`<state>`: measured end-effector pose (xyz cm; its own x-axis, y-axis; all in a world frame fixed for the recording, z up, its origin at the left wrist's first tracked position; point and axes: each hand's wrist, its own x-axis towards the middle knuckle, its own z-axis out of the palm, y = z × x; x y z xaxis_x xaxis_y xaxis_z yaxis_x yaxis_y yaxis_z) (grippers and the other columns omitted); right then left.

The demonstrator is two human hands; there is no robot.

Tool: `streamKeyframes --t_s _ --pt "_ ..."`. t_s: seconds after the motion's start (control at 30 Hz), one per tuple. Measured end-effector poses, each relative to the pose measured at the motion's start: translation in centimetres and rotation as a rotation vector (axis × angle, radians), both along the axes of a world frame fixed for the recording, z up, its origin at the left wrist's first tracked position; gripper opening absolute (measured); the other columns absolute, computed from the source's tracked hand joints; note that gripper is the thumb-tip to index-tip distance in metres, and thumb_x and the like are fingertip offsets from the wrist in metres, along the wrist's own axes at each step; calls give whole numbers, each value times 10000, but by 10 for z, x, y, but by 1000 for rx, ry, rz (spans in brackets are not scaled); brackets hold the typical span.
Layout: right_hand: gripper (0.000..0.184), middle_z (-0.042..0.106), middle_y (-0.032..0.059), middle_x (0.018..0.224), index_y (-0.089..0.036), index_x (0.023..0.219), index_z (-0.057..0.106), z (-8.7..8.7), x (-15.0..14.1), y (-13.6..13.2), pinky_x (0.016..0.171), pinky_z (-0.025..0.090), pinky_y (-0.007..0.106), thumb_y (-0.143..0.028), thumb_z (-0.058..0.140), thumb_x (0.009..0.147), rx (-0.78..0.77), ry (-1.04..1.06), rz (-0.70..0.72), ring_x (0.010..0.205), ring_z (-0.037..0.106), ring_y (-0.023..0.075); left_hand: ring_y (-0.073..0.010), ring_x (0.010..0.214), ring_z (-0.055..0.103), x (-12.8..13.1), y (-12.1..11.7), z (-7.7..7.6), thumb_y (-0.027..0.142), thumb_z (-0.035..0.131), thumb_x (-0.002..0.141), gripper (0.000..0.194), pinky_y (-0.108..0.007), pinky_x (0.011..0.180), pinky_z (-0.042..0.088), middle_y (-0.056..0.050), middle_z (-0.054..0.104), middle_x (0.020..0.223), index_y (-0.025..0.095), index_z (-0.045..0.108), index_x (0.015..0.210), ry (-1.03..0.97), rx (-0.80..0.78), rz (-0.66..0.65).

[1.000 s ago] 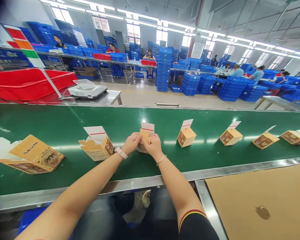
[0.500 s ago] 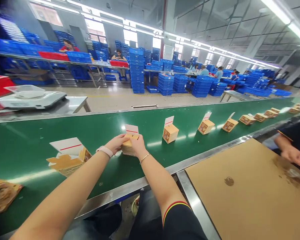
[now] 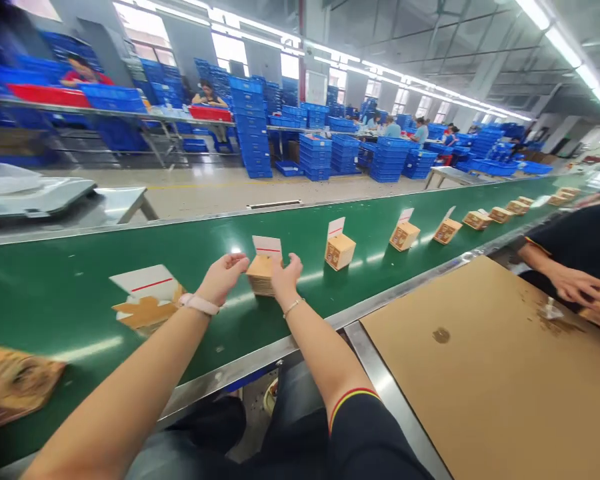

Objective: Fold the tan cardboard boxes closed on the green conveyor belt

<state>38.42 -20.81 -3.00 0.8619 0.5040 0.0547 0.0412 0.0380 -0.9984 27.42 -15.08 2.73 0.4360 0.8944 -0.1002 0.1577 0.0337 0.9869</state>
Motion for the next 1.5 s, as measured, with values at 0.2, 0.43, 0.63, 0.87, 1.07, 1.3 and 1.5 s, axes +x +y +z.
streamKeyframes --t_s 0.2,0.43,0.63,0.87,1.07,1.3,1.5 --pt "555 319 191 1407 -204 1321 289 -12 -34 -30 1130 267 541 -363 518 841 187 -770 37 1378 308 278 -150 738 600 -89 -24 -5 310 602 768 131 -301 679 488 -19 603 794 188 567 799 -486 836 519" --pt "731 380 184 1439 -191 1412 319 -15 -72 -7 1133 279 518 -466 619 804 118 -959 607 1401 300 289 -146 698 539 -147 -17 -23 382 620 718 254 -288 595 457 1 512 811 219 462 831 -438 996 930" --pt "807 275 192 1526 -199 1425 376 1 -103 24 1106 150 648 -461 707 737 -155 -1026 836 1442 167 369 -186 897 584 -141 -29 -53 440 548 778 269 -336 835 485 -51 550 919 214 471 903 -220 560 724" --pt "538 437 203 1402 -219 1350 470 12 -109 29 1014 291 637 -289 625 841 -405 -1124 837 1258 396 370 -191 851 602 -140 -49 -69 404 570 797 203 -305 728 492 -60 609 869 206 548 830 -186 594 543" --pt "483 426 158 1356 -277 1337 459 2 -87 3 991 356 548 -287 576 869 -444 -1131 768 1231 393 330 -191 830 607 -151 -36 -90 447 653 697 341 -322 737 497 -57 610 893 205 549 913 -193 426 574" --pt "658 433 179 1309 -185 1341 342 -15 -50 -27 985 399 520 -331 662 785 -421 -961 740 1243 426 305 -291 1172 554 -133 -20 -108 517 663 701 643 -406 881 503 -132 432 1419 278 467 1265 -146 339 310" --pt "798 326 156 1491 -221 1442 237 -8 -43 -40 1127 291 465 -325 671 781 -176 -1015 650 1414 263 266 -321 1223 517 -99 8 -102 528 668 705 547 -496 1051 414 -99 583 1309 288 607 1193 -134 646 -64"
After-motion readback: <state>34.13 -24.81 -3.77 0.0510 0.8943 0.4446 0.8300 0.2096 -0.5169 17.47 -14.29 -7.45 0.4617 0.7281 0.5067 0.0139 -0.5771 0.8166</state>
